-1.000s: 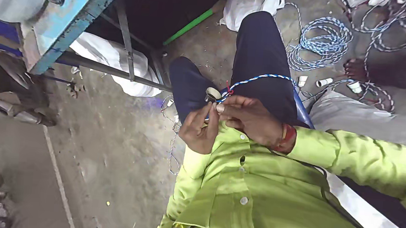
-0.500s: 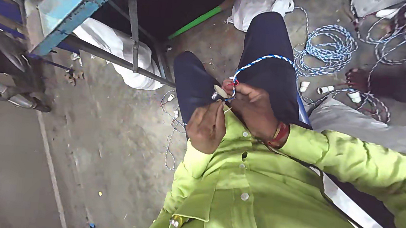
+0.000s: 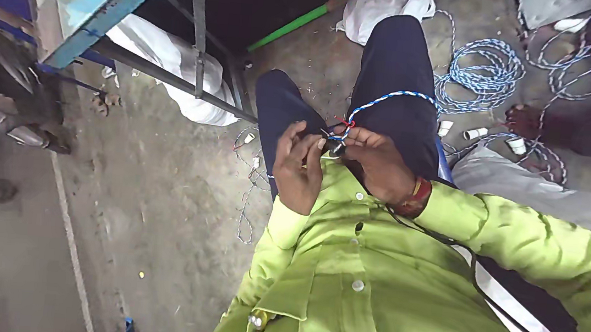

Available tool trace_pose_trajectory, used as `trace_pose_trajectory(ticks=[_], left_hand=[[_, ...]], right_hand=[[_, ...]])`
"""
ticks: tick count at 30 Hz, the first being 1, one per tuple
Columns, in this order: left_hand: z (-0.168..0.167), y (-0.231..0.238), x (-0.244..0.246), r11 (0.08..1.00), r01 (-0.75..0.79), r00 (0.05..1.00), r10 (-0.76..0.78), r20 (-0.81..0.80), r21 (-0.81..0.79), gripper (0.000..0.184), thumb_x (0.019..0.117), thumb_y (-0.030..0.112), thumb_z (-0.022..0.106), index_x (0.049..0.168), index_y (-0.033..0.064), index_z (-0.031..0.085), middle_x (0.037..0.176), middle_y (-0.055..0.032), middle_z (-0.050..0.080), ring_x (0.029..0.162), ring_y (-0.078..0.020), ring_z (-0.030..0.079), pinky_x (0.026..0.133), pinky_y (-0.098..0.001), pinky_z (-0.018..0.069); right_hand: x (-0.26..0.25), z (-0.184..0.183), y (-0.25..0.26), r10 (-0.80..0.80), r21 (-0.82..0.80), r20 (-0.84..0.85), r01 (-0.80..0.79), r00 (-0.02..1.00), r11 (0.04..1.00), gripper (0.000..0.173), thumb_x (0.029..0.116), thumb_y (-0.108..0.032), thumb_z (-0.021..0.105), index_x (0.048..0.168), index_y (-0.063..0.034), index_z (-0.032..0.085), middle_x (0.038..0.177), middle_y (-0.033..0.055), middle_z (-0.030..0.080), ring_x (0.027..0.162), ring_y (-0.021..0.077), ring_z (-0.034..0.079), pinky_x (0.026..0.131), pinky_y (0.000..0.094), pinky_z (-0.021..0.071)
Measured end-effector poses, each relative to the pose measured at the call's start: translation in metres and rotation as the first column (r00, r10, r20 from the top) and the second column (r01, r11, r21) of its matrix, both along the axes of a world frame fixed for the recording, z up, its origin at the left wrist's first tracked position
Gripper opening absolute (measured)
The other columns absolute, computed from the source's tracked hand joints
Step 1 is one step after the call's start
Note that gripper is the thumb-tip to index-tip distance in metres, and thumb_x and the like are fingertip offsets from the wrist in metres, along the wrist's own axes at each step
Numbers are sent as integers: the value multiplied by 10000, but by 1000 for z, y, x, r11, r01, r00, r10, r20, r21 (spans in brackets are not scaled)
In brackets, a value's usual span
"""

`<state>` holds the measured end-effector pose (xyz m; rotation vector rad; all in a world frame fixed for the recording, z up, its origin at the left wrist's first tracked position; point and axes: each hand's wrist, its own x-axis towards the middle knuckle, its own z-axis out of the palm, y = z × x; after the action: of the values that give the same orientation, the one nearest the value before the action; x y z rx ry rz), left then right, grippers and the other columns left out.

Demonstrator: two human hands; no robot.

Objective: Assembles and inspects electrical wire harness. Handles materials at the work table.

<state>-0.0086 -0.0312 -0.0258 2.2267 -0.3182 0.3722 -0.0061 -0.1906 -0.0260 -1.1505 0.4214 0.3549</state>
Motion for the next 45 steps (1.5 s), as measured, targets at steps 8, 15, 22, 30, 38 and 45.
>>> trace_pose_trajectory(ticks=[8, 15, 22, 30, 38, 45], left_hand=[[10, 17, 1, 931, 17, 961, -116, -249, -365, 162, 1008, 106, 648, 1130, 41, 733, 901, 2, 743, 691, -28, 663, 643, -199, 573], [14, 32, 1, 853, -52, 869, -217, -444, -519, 176, 1036, 190, 613, 1091, 88, 745, 720, 0, 690, 497, -20, 512, 463, -169, 431], [7, 12, -5, 917, 4, 870, -200, -450, -400, 160, 1013, 167, 649, 1059, 52, 749, 820, -24, 737, 664, -67, 675, 620, -258, 583], [-2, 8, 0, 826, 309, 882, -434, -184, -471, 163, 997, 26, 593, 1053, -58, 721, 885, -74, 706, 726, -66, 643, 679, -227, 573], [-16, -7, -8, 966, 246, 957, -255, 138, 75, 138, 903, 156, 765, 938, 26, 798, 906, -101, 764, 847, -181, 729, 790, -300, 602], [-22, -12, -12, 986, 92, 875, -145, 462, 136, 125, 921, 131, 763, 1001, 39, 788, 868, -116, 727, 747, -194, 671, 688, -296, 567]], right_hand=[[6, -2, -5, 87, 39, -39, -85, 995, 996, 298, 886, 99, 654, 1166, 9, 606, 1005, 98, 677, 836, 177, 704, 756, 351, 633], [-1, -7, -31, 375, -547, 559, -12, 740, 837, 245, 895, -128, 753, 1099, -37, 653, 894, 11, 699, 737, 50, 676, 658, 225, 604], [20, -10, -50, 727, -712, 683, 277, 63, 645, 201, 999, -49, 616, 1115, -109, 768, 1065, 155, 714, 1019, 279, 674, 904, 373, 559], [32, 3, -49, 346, -486, 600, -15, 721, 874, 192, 1022, -58, 548, 1121, 9, 699, 912, 15, 728, 768, 42, 676, 694, 222, 589], [36, 2, -45, 589, -712, 222, -283, 777, 642, 225, 1079, -256, 514, 1090, -73, 642, 741, -11, 649, 546, 51, 608, 518, 242, 546], [44, 7, -43, 663, -718, 102, -406, 742, 565, 110, 949, -74, 622, 897, -68, 719, 642, 14, 639, 504, 80, 574, 511, 298, 518]])
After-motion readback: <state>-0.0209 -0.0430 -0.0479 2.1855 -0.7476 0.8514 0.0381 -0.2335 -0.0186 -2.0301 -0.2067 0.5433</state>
